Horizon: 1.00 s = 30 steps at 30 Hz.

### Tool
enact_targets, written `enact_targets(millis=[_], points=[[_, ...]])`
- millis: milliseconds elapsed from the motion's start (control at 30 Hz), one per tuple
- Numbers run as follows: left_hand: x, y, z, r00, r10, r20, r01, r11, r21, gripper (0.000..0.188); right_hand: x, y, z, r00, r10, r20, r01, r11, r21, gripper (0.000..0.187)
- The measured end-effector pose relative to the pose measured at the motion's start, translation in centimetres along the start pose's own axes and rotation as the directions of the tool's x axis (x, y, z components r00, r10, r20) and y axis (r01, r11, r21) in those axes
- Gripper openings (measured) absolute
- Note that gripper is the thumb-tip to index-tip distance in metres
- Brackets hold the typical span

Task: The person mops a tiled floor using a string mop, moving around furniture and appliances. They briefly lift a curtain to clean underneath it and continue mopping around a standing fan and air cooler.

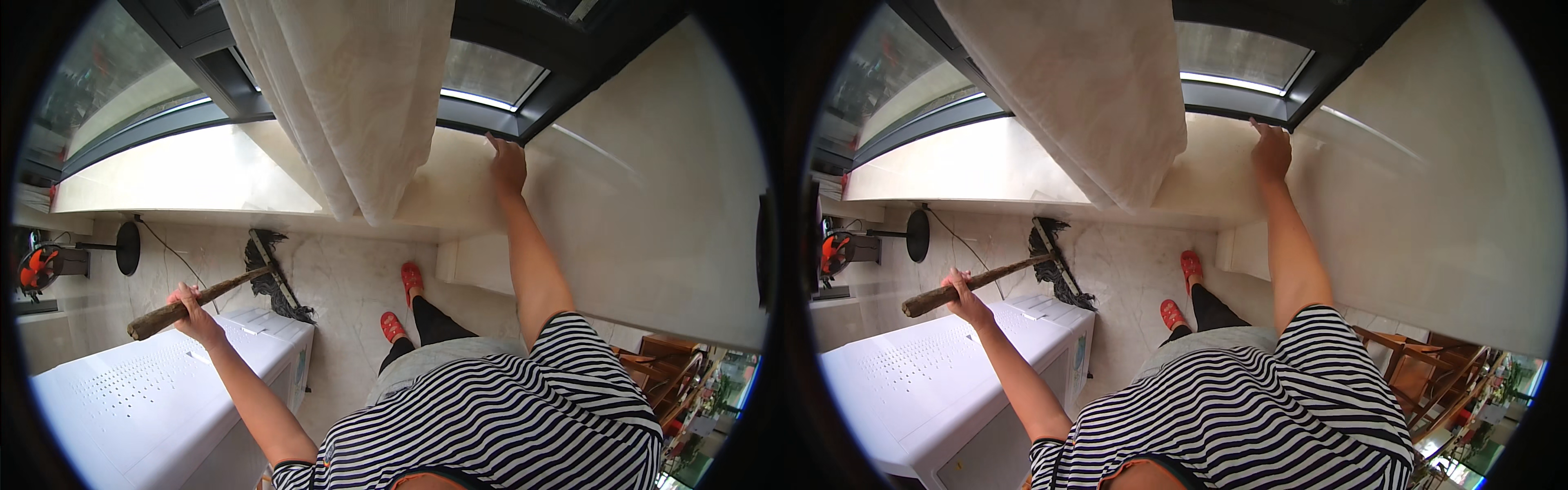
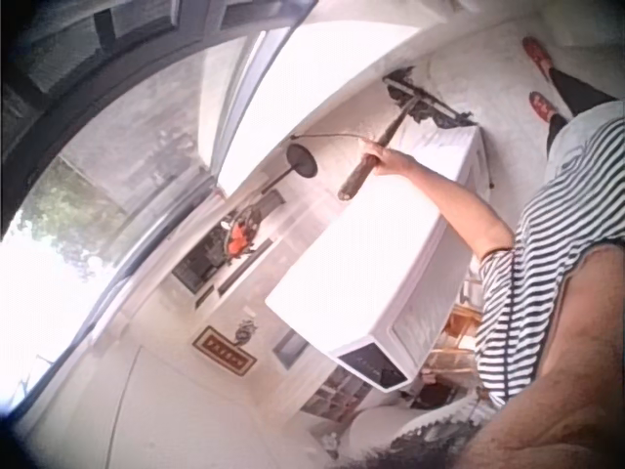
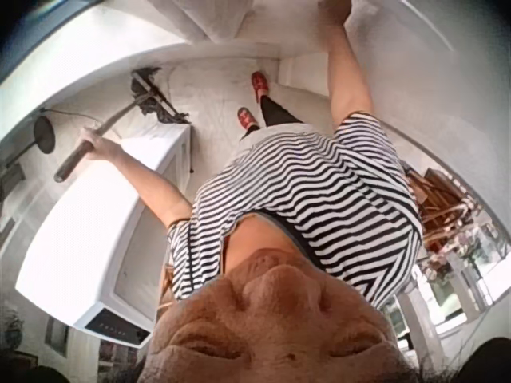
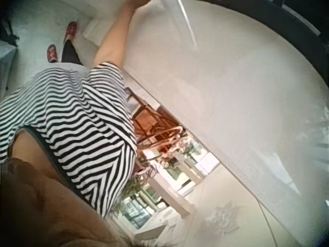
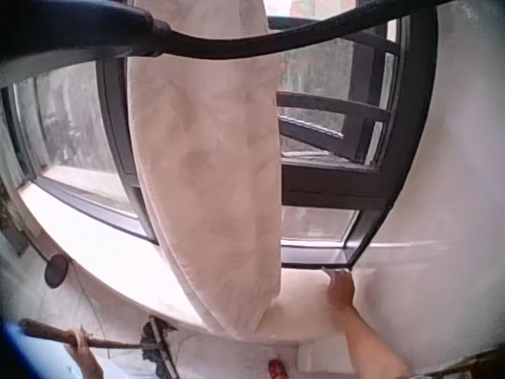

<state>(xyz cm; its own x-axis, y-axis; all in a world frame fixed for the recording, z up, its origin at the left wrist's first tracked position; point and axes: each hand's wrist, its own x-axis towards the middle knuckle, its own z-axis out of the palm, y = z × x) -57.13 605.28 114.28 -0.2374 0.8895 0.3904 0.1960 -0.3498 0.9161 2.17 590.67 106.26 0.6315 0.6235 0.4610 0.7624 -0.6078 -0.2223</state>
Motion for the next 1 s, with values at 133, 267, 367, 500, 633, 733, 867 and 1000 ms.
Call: enact_targets(millis=[133, 267, 367, 500, 633, 733, 867, 1000], points=[[1.1, -4.6, 0.6, 1.0, -0.004, -0.007, 0.003, 0.999, -0.043, 0.021, 4.0, -1.5, 6.2, 0.971, -0.206, -0.121, 0.21, 0.978, 0.017, 0.019], [3.4, -12.7, -4.2, 1.0, -0.017, -0.019, 0.016, 0.997, -0.071, 0.02, 3.1, -9.5, 11.4, 0.961, -0.251, -0.115, 0.235, 0.963, -0.131, 0.025], [10.5, -11.2, -1.0, 1.0, 0.018, 0.007, -0.018, 0.996, -0.088, 0.02, 6.9, -16.8, 8.1, 0.974, -0.227, 0.007, 0.212, 0.918, 0.335, 0.05], [17.6, -6.1, 2.0, 0.999, -0.007, -0.04, 0.006, 0.999, -0.041, 0.019, 6.9, -29.4, -0.4, 0.844, -0.352, 0.405, -0.083, 0.661, 0.746, 0.077], [18.1, -5.5, 4.5, 0.999, -0.024, -0.026, 0.022, 0.997, -0.072, 0.02, 6.9, -32.6, 1.6, 0.927, -0.174, 0.332, -0.168, 0.599, 0.783, 0.074], [15.4, -5.9, 7.1, 1.0, -0.015, -0.013, 0.014, 0.995, -0.103, 0.021, 9.0, -30.3, 6.6, 0.826, 0.056, 0.561, -0.521, 0.455, 0.722, 0.053], [11.3, -8.4, 8.3, 1.0, -0.004, -0.03, 0.002, 0.997, -0.079, 0.024, 10.9, -21.6, 8.4, 0.998, -0.006, 0.063, -0.03, 0.828, 0.56, 0.031], [10.2, -11.3, 10.7, 1.0, -0.018, -0.015, 0.017, 0.997, -0.081, 0.025, 13.5, -5.3, 11.4, 0.884, -0.028, -0.467, 0.08, 0.992, 0.093, 0.034]])
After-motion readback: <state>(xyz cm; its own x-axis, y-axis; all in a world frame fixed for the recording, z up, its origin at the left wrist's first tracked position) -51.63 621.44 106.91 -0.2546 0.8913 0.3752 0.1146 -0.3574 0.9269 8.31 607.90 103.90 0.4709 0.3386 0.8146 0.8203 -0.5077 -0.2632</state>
